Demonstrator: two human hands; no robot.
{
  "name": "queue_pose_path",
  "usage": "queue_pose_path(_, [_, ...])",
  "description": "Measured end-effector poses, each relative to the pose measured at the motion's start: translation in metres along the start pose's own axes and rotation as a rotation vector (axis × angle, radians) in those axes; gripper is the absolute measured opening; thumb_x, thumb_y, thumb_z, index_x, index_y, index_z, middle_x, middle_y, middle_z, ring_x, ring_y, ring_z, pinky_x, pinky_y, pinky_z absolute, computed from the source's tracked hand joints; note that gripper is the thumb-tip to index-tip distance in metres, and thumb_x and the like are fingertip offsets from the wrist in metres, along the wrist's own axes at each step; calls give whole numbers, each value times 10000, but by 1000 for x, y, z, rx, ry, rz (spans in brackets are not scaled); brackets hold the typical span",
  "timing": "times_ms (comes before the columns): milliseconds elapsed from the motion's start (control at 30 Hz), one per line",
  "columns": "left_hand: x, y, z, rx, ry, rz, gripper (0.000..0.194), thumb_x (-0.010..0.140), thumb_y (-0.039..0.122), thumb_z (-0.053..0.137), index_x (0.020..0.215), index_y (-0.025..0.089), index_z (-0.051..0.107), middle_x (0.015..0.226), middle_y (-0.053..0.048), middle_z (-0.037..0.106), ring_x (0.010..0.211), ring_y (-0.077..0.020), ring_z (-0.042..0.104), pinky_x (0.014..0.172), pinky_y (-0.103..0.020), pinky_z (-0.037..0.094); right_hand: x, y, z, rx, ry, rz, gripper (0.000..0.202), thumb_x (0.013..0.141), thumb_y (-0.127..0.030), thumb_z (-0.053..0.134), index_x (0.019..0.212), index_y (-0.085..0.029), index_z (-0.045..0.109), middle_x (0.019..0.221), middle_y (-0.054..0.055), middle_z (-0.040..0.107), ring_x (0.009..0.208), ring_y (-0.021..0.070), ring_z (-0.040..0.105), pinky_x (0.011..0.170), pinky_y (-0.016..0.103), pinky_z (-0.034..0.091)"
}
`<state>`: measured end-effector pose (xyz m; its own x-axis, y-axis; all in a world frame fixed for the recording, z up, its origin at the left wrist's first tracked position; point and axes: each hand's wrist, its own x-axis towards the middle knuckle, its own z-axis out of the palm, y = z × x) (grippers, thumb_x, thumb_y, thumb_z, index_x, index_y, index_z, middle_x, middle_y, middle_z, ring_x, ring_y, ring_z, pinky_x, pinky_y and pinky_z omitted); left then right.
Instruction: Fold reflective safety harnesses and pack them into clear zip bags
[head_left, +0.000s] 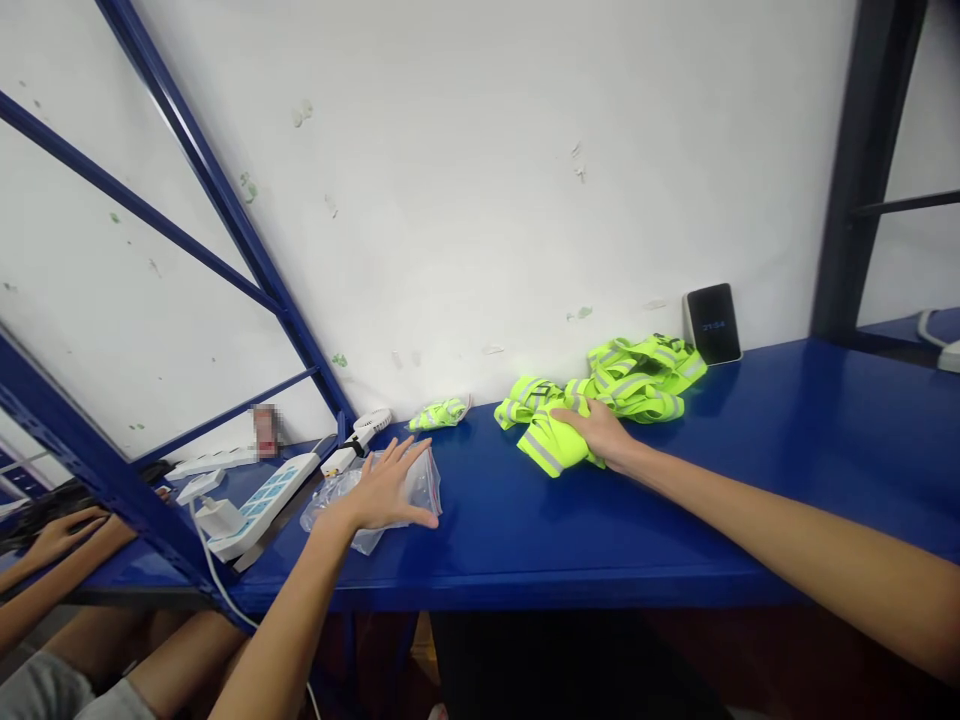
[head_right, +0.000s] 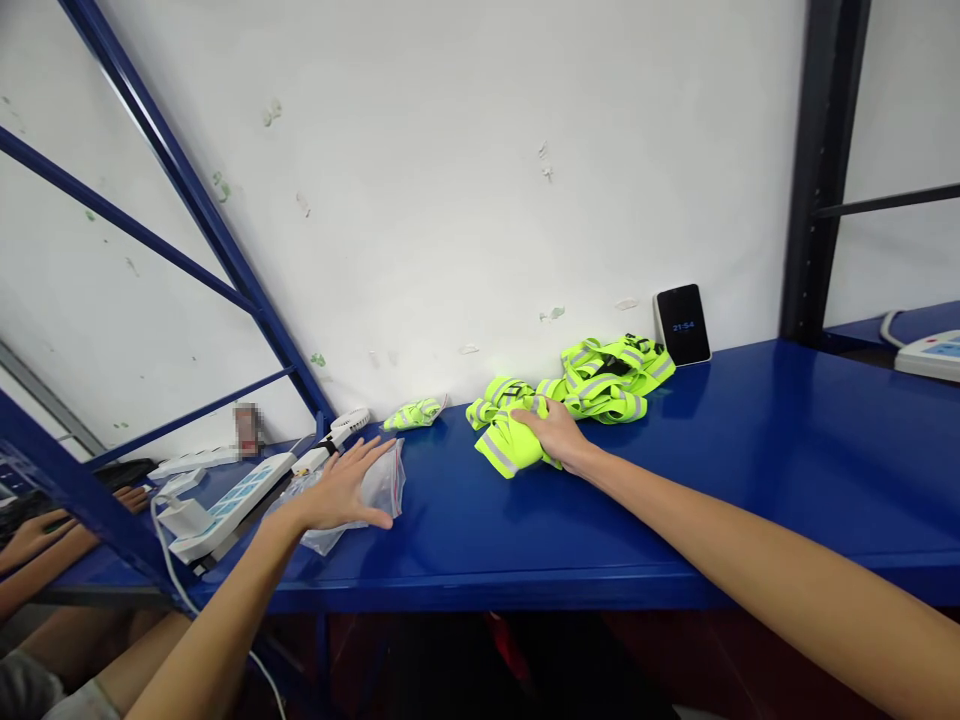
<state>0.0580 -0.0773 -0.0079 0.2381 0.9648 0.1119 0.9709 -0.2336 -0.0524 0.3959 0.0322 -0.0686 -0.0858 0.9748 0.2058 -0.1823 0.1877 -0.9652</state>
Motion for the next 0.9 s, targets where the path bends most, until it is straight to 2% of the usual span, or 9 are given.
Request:
queue_pose_path(100, [0, -16, 11, -6, -83, -3, 1134, 564, 757, 661, 1496, 284, 221, 1525, -148, 314, 1419, -395, 215, 1110, -604, 85, 0, 3, 5, -10, 30, -22, 290, 683, -336, 746, 903, -178, 643, 936, 82, 728, 862, 261, 672, 703, 340, 541])
queue_pose_path(233, [14, -4, 20, 6, 4, 23, 963, 644, 730, 628, 1435, 247, 366, 1442, -160, 445, 1346, -358, 377, 1115, -612, 35, -3, 2, 4, -20, 21, -56, 289, 699, -358, 727, 912, -181, 644, 934, 82, 722, 866, 258, 667, 720, 346, 537])
queue_pose_path(333, [23, 17, 18, -13, 166, 90, 763, 694, 665, 638, 1333, 272, 497, 1320, -101, 554, 1251, -306, 482, 1142, -555, 83, -3, 1, 1, -25, 62, -92, 315, 694, -389, 724, 913, -178, 644, 909, 73, 718, 856, 255, 663, 723, 349, 532])
queue_pose_path(400, [30, 38, 17, -54, 290, 142, 687, 721, 618, 648, 1309, 291, 513, 1260, -67, 582, 1214, -274, 505, 1150, -510, 131, -2, -1, 1, -28, 97, -126, 335, 697, -415, 714, 915, -173, 638, 887, 64, 711, 848, 253, 655, 724, 350, 526])
queue_pose_path(567, [64, 105, 27, -166, 494, 290, 739, 718, 627, 656, 1344, 287, 459, 1298, -86, 548, 1247, -276, 474, 1149, -480, 180, 0, -3, 3, -107, 160, -279, 357, 741, -482, 662, 917, -174, 614, 878, 54, 676, 825, 231, 618, 741, 339, 494])
queue_pose_path(667, [92, 139, 42, -192, 552, 341, 838, 722, 666, 623, 1402, 241, 380, 1362, -127, 497, 1294, -293, 432, 1143, -483, 210, 3, -1, 0, -242, 257, -378, 344, 757, -492, 641, 904, -185, 593, 848, 37, 644, 797, 213, 586, 760, 333, 464])
queue_pose_path(733, [107, 153, 51, -197, 584, 342, 865, 745, 665, 597, 1427, 202, 334, 1392, -155, 467, 1321, -300, 402, 1135, -490, 227, 6, 1, -4, -294, 305, -377, 349, 761, -496, 629, 920, -187, 590, 839, 31, 636, 793, 212, 579, 769, 334, 452])
queue_pose_path(900, [123, 164, 60, -176, 533, 420, 892, 743, 673, 591, 1442, 193, 312, 1440, -171, 426, 1367, -314, 351, 1144, -519, 200, 7, 1, -10, -310, 234, -291, 357, 761, -506, 607, 919, -186, 620, 862, 34, 656, 813, 223, 583, 784, 340, 445])
